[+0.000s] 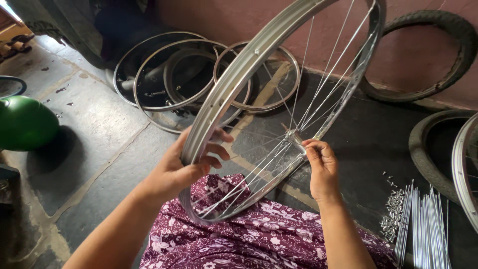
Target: The person sits on the floor and laces a bicycle wheel by inserting spokes through the hub and rim, then securing each spoke with a nipple. The person repeats this process for multiple spokes, rotating the wheel as needed to reach different holes.
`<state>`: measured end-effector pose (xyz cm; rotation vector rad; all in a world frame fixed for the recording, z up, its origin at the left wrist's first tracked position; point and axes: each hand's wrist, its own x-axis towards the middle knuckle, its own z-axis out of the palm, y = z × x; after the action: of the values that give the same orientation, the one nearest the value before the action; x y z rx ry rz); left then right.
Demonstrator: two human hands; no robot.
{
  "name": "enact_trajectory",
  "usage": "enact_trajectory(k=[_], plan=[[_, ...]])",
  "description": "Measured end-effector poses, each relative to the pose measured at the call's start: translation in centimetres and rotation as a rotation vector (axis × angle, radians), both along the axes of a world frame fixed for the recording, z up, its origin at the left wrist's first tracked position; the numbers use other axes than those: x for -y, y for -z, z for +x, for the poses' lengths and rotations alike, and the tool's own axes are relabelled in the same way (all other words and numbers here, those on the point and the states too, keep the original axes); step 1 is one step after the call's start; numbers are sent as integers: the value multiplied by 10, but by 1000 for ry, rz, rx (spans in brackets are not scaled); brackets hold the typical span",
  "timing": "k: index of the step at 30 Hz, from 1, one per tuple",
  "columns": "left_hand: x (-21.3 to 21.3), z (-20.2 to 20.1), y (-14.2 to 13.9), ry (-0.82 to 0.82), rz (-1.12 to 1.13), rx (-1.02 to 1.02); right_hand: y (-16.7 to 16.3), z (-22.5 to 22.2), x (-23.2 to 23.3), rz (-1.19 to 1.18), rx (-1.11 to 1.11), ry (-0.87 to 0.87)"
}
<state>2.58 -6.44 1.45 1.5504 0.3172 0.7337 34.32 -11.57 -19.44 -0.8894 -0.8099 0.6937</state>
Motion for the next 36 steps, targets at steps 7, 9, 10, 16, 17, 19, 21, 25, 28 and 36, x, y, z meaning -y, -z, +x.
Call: enact_trajectory(k=[7,9,10,16,17,19,21,25,28,36], plan=[[10,5,-3,-18,-48,-4,6,8,-1,72,-73,-100],[8,6,-3,10,-82,24,5,9,-1,68,-109,-135],[8,5,-2,4,-97,26,4,10,-1,66,-74,-131],[8,4,4,-6,-63,16,-6,6,4,9,272,78],[8,4,5,-16,19,8,-7,5,4,16,321,110],[9,4,5,-51,117,-15,-7,4,3,33,308,118],[9,5,4,-98,152,-46,-6,4,1,33,270,109],[12,7,3,-94,163,-68,1,5,-1,22,118,55],[15,8,3,-16,26,-55,2,6,-1,34,74,39],[22,2,2,147,-29,85,-31,17,18,-31,303,123]])
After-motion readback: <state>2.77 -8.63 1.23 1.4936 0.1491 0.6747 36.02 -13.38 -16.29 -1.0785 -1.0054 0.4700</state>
